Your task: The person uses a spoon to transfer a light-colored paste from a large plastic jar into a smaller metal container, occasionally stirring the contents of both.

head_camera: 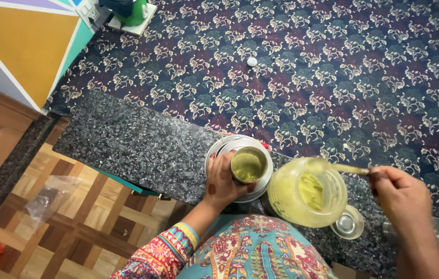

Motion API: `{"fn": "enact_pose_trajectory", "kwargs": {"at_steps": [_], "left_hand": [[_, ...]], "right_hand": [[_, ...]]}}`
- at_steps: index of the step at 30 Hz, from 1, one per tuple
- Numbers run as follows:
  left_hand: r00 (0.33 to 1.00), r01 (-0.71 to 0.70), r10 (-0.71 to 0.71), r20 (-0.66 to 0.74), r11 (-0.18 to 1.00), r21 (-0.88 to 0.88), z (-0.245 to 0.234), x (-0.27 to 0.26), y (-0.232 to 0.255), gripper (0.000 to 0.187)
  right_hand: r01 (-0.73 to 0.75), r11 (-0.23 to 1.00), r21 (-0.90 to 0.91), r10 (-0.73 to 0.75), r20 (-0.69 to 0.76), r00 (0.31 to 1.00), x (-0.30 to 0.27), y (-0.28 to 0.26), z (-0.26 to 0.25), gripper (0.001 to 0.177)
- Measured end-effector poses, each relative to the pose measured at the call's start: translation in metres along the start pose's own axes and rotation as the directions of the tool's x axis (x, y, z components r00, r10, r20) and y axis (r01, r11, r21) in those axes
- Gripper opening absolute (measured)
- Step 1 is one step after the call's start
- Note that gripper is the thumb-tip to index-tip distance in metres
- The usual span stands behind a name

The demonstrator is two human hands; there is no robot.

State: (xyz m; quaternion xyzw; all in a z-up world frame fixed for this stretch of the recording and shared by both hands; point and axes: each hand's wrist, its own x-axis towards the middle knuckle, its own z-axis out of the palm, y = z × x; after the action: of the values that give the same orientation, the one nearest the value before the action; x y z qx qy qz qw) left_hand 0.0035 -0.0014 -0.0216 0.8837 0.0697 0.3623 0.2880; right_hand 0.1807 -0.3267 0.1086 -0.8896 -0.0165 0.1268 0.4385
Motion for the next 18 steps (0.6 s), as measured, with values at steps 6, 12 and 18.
{"fn": "enact_pose_trajectory", "kwargs": {"at_steps": [6, 12, 18], "left_hand": [[0.999, -0.043, 0.042, -0.011, 0.999, -0.016, -0.002, 0.001, -0.002, 0.099], [0.998, 0.041, -0.042, 0.056, 0.999, 0.012, -0.006, 0.004, 0.004, 0.093], [0.996, 0.064, -0.065, 0.056, 0.998, 0.013, -0.009, 0.006, 0.009, 0.091]], "right_hand": [[0.11, 0.622, -0.775, 0.116, 0.23, 0.966, -0.004, -0.028, 0.036, 0.029], [0.441, 0.495, -0.749, -0.072, 0.47, 0.88, 0.004, 0.015, 0.104, 0.025], [0.263, 0.952, -0.159, -0.216, 0.261, 0.941, 0.064, 0.124, 0.152, 0.032]]}}
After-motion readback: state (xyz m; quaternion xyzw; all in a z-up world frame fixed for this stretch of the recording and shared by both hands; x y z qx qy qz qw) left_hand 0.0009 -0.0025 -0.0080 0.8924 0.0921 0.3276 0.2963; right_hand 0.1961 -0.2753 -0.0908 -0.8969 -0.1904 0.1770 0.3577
